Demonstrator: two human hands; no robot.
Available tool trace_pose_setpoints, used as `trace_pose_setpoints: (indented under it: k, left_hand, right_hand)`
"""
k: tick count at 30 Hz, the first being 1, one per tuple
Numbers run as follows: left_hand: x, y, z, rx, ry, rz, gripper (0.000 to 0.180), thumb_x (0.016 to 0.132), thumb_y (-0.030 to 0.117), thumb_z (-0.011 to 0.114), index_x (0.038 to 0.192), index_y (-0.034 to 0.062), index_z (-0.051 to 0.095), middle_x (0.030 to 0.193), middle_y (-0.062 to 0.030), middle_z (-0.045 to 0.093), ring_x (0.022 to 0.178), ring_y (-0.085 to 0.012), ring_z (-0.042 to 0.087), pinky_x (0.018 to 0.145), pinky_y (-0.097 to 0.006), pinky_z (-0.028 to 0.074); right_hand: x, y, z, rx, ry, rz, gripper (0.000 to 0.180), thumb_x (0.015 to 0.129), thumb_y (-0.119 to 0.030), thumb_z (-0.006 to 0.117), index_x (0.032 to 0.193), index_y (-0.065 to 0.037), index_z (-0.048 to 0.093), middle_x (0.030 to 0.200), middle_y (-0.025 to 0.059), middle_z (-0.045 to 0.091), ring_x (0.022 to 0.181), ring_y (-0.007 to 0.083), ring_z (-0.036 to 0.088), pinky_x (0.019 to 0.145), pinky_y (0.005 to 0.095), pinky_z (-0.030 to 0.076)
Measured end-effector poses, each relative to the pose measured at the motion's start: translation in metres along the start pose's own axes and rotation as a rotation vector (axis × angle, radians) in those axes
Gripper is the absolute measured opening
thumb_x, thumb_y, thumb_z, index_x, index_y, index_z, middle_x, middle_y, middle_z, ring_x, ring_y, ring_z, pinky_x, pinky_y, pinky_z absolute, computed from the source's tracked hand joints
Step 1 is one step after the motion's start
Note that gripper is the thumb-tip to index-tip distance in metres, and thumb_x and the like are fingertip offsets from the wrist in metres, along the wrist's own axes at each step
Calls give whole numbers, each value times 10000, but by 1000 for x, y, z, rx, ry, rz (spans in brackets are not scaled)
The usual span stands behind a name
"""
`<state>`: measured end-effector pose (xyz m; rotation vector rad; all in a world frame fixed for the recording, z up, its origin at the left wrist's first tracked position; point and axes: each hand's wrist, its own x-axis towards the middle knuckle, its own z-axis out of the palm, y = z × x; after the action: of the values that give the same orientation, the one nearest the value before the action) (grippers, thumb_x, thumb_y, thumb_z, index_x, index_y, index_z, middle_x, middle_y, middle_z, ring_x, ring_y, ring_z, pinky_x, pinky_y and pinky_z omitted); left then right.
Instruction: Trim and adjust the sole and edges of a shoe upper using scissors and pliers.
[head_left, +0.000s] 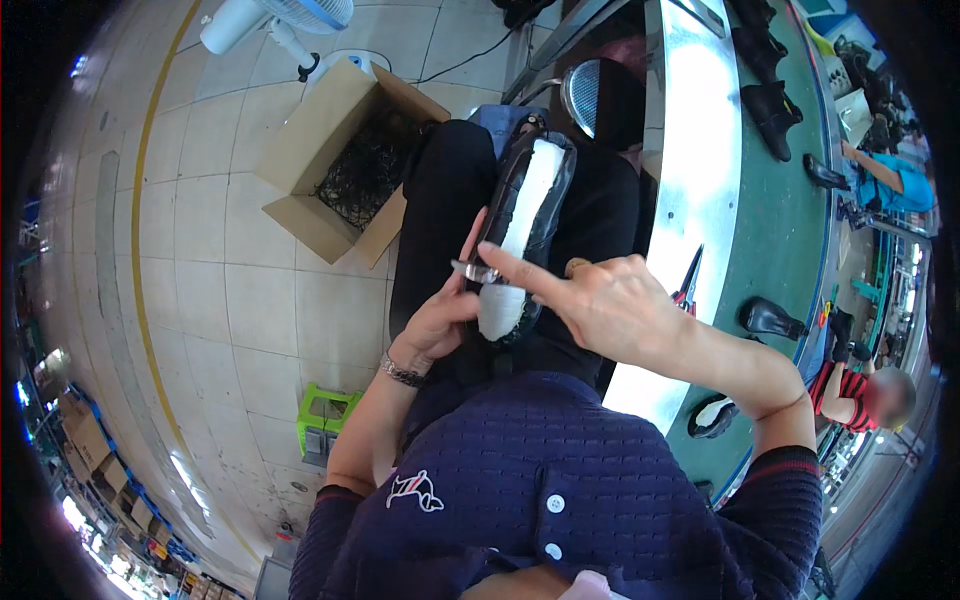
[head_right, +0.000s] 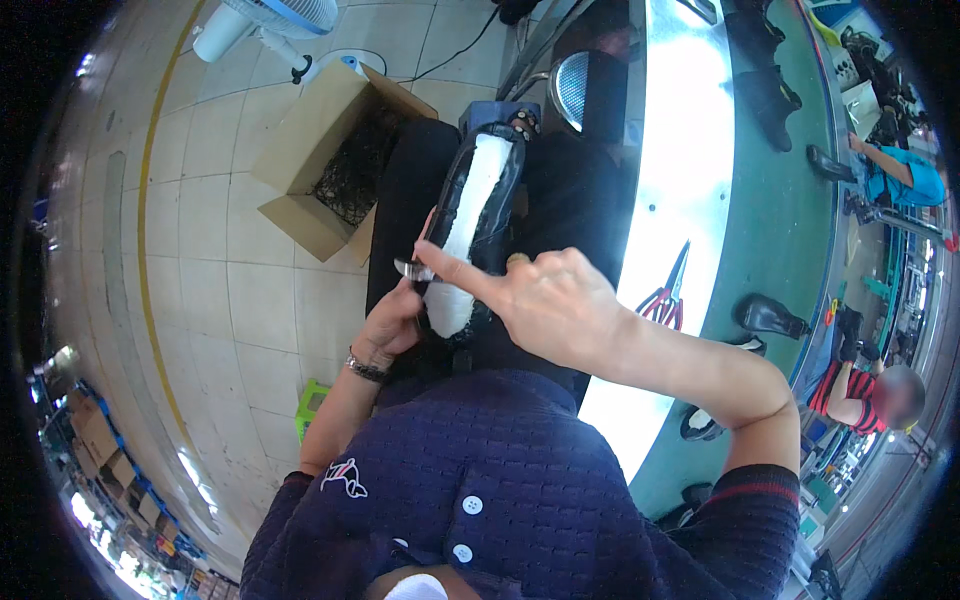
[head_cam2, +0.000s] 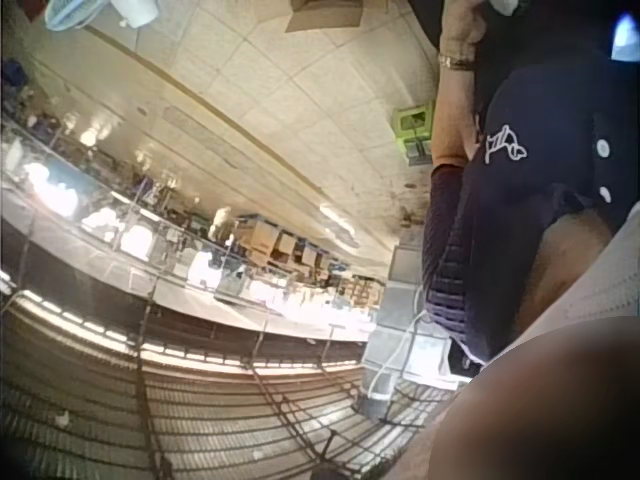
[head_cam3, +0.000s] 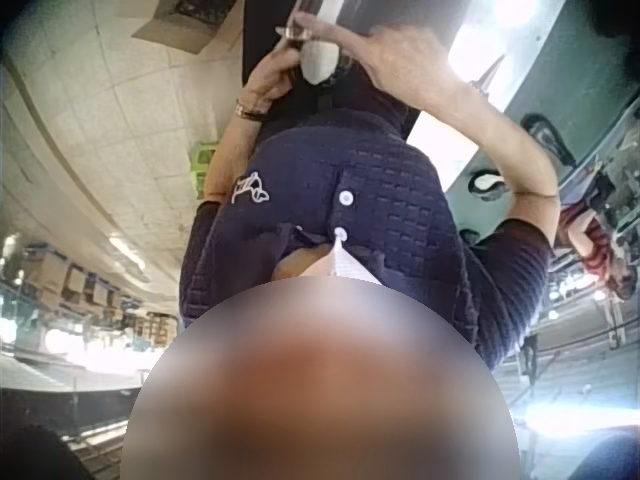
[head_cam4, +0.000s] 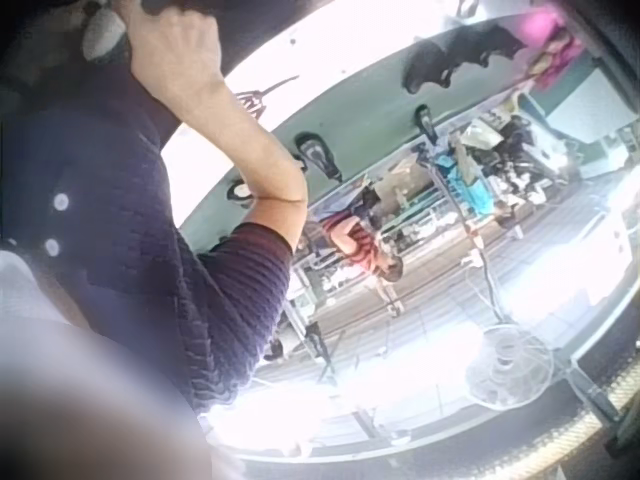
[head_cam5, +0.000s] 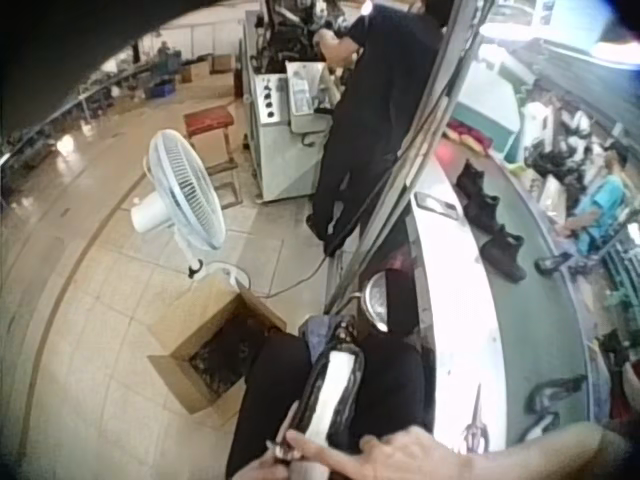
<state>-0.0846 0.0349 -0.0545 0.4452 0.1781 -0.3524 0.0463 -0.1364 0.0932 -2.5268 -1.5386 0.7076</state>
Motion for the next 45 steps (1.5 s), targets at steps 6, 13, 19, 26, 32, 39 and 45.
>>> trace_pose_setpoints:
  k: [6, 13, 19, 26, 32, 39, 45]
  left_hand:
    - [1, -5, 23, 52, 175, -66, 779, 987, 405, 523, 1564, 209, 38, 1551, -75, 276, 1380, -194, 353, 1147, -352, 260]
    - [1, -12, 32, 279, 245, 123, 903, 913, 189, 664, 1563, 160, 38, 1484, -95, 359, 1337, -177, 395, 1090, -338, 352]
    - [10, -17, 9, 697, 54, 247, 1255, 694, 97, 851, 1556, 155, -58, 1591, -103, 151, 1408, -189, 265, 1155, -357, 261]
    - [1, -7, 27, 584, 130, -9, 1240, 711, 111, 853, 1553, 127, -57, 1596, -106, 129, 1414, -202, 255, 1155, -361, 248]
    - [1, 3, 30, 566, 217, -217, 1258, 687, 92, 865, 1558, 154, -41, 1547, -100, 238, 1378, -198, 315, 1124, -366, 296]
    - [49, 48, 40, 423, 293, -291, 860, 861, 187, 741, 1536, 138, 210, 1320, -5, 503, 1185, -130, 505, 997, -320, 426]
    - [85, 62, 45, 550, 247, -466, 741, 832, 182, 767, 1444, 154, 351, 1217, -14, 566, 1127, -130, 547, 976, -320, 438]
  right_hand:
    - [1, 4, 13, 49, 3, 110, 691, 930, -186, 581, 1530, -282, 251, 559, 80, 572, 387, 181, 538, 355, 312, 433]
    - [-7, -19, 1, 110, 255, -245, 750, 913, -79, 479, 1556, -261, 138, 643, 104, 613, 432, 116, 574, 366, 253, 473]
    - [-13, -30, -2, -92, -57, -176, 666, 926, -86, 484, 1528, -259, 256, 650, 134, 605, 467, 136, 608, 390, 276, 493]
    - [-16, -23, 13, -78, -94, -104, 694, 912, -53, 487, 1525, -285, 258, 676, 142, 637, 472, 151, 621, 400, 275, 494]
    - [-7, -3, 3, 193, -41, 10, 737, 898, -105, 533, 1538, -287, 213, 660, 126, 634, 469, 174, 624, 394, 285, 486]
    - [13, 36, -8, 197, 409, -26, 767, 912, -170, 616, 1534, -319, 192, 565, 72, 579, 487, 229, 610, 433, 340, 474]
    - [21, 68, -3, -65, 156, 113, 711, 946, -251, 576, 1531, -346, 181, 579, 87, 606, 506, 279, 627, 488, 401, 500]
